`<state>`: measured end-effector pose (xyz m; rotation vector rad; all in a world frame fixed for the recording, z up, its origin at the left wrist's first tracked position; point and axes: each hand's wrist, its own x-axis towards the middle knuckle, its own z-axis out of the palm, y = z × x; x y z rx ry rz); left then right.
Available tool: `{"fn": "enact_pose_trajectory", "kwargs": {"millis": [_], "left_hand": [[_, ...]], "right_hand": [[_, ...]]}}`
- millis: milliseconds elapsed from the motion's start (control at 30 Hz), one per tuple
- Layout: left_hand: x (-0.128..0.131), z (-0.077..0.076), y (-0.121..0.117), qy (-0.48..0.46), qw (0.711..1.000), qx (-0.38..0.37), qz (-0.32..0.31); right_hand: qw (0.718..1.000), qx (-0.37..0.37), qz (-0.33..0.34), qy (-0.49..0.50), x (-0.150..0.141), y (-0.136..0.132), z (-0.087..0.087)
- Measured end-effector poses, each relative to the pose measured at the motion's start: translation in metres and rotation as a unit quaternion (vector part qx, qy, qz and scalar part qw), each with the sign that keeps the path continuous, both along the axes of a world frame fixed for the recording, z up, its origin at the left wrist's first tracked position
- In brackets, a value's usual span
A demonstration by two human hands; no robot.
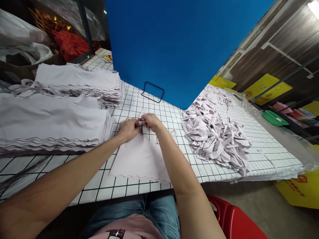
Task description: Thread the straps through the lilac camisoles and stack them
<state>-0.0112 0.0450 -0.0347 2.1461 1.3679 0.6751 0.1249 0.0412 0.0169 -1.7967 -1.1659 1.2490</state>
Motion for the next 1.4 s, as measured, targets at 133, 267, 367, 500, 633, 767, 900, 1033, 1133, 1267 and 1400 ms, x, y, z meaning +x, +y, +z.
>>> {"fn": "enact_pose_trajectory", "kwargs": {"millis": [133, 267, 367, 500, 633, 767, 900, 1033, 1133, 1267, 1400], "left_hand": [[0.000, 0.002, 0.000, -0.034, 0.999, -0.010, 0.012], [-0.002, 0.001, 0.001, -0.073, 0.997, -0.026, 0.015], [-0.003, -0.001, 0.004, -0.127, 0.991, -0.048, 0.020], [-0.003, -0.004, 0.006, -0.182, 0.980, -0.076, 0.033], [-0.003, -0.002, 0.004, -0.179, 0.979, -0.092, 0.031], [-0.003, 0.001, 0.001, -0.155, 0.984, -0.082, 0.022], [-0.002, 0.004, -0.001, -0.141, 0.987, -0.076, 0.025], [-0.002, 0.000, 0.000, -0.158, 0.984, -0.077, 0.015], [-0.002, -0.006, 0.004, -0.204, 0.975, -0.085, 0.002], [-0.002, -0.010, 0.008, -0.269, 0.958, -0.097, -0.019], [-0.002, -0.008, 0.007, -0.291, 0.951, -0.100, -0.017]], "right_hand": [[0.998, 0.002, -0.032, 0.055, 0.019, -0.011, 0.006], [0.997, -0.068, -0.007, 0.045, 0.020, -0.018, -0.001], [0.995, -0.065, 0.047, 0.057, 0.011, -0.020, -0.010], [0.994, -0.019, 0.027, 0.100, 0.000, -0.016, -0.015], [0.983, 0.042, 0.032, 0.175, 0.004, -0.018, -0.003], [0.950, 0.183, 0.092, 0.235, 0.026, -0.050, 0.025], [0.941, 0.116, 0.295, 0.117, 0.055, -0.104, 0.045], [0.931, 0.012, 0.364, -0.016, 0.069, -0.131, 0.041], [0.976, 0.050, 0.200, -0.077, 0.060, -0.116, 0.025], [0.995, 0.032, 0.053, -0.076, 0.029, -0.074, 0.002], [0.995, -0.002, 0.074, -0.070, 0.007, -0.052, -0.010]]}}
